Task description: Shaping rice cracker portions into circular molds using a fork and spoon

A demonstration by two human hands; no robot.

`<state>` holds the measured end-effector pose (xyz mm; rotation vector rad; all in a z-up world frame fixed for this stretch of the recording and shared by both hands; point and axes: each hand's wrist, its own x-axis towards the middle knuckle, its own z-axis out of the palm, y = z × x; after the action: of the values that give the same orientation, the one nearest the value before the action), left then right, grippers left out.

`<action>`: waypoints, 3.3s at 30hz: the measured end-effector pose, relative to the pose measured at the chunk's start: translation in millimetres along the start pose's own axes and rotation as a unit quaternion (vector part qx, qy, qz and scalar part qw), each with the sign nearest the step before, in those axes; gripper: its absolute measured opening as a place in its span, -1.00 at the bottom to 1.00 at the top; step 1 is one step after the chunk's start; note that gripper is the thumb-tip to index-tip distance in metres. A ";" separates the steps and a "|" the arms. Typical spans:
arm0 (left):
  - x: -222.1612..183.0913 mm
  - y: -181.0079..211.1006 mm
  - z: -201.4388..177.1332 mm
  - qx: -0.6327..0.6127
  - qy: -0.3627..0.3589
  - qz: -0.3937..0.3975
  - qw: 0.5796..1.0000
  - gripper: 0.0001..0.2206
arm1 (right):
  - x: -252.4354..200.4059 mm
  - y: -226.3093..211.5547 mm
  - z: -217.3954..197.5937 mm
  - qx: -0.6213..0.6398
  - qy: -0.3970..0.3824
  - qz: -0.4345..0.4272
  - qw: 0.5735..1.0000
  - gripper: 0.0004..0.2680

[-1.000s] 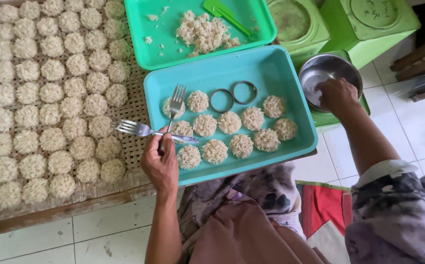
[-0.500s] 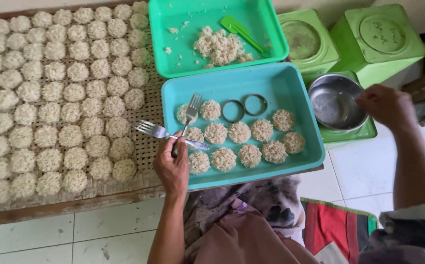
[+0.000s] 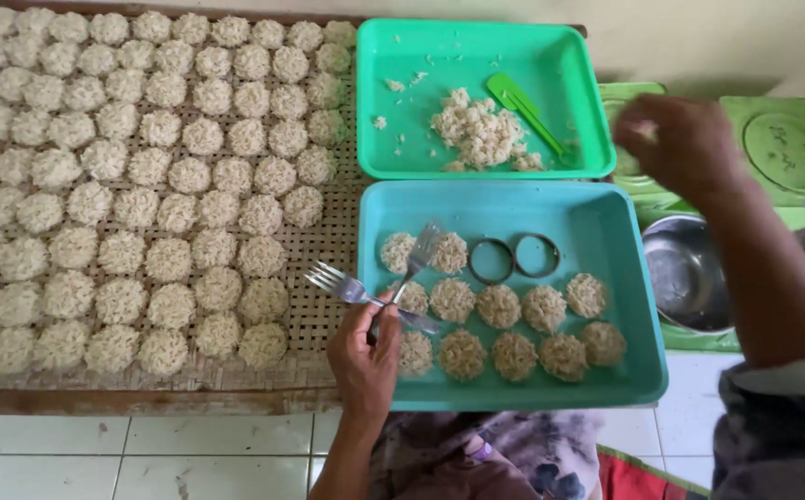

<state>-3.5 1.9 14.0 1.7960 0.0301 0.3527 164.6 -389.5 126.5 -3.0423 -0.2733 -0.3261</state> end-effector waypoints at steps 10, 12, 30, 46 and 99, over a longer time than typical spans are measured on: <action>2.2 1.2 -3.1 0.002 -0.010 -0.032 0.999 -0.82 | 174.7 -122.2 149.5 -0.194 -0.114 -0.181 0.957 -0.39; 1.5 2.2 -5.2 0.006 -0.006 -0.013 1.000 -0.82 | 180.4 -125.3 162.9 -0.272 -0.168 -0.175 0.931 -0.39; 2.3 0.0 -5.5 -0.014 -0.009 -0.014 1.000 -0.83 | 169.0 -68.2 123.1 -0.107 -0.115 -0.031 0.987 -0.82; 2.0 -0.8 -2.8 -0.017 -0.005 -0.005 1.000 -0.85 | 162.4 -45.3 129.8 0.031 -0.180 0.098 0.978 -0.60; -3.5 -11.8 2.4 0.010 0.051 0.031 0.998 -0.82 | -43.8 -149.3 35.1 0.073 -0.260 -0.085 0.959 -0.75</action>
<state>-4.3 2.0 1.6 1.8009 0.0489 0.4897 102.3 -247.2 90.2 -2.9028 -0.5576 0.4780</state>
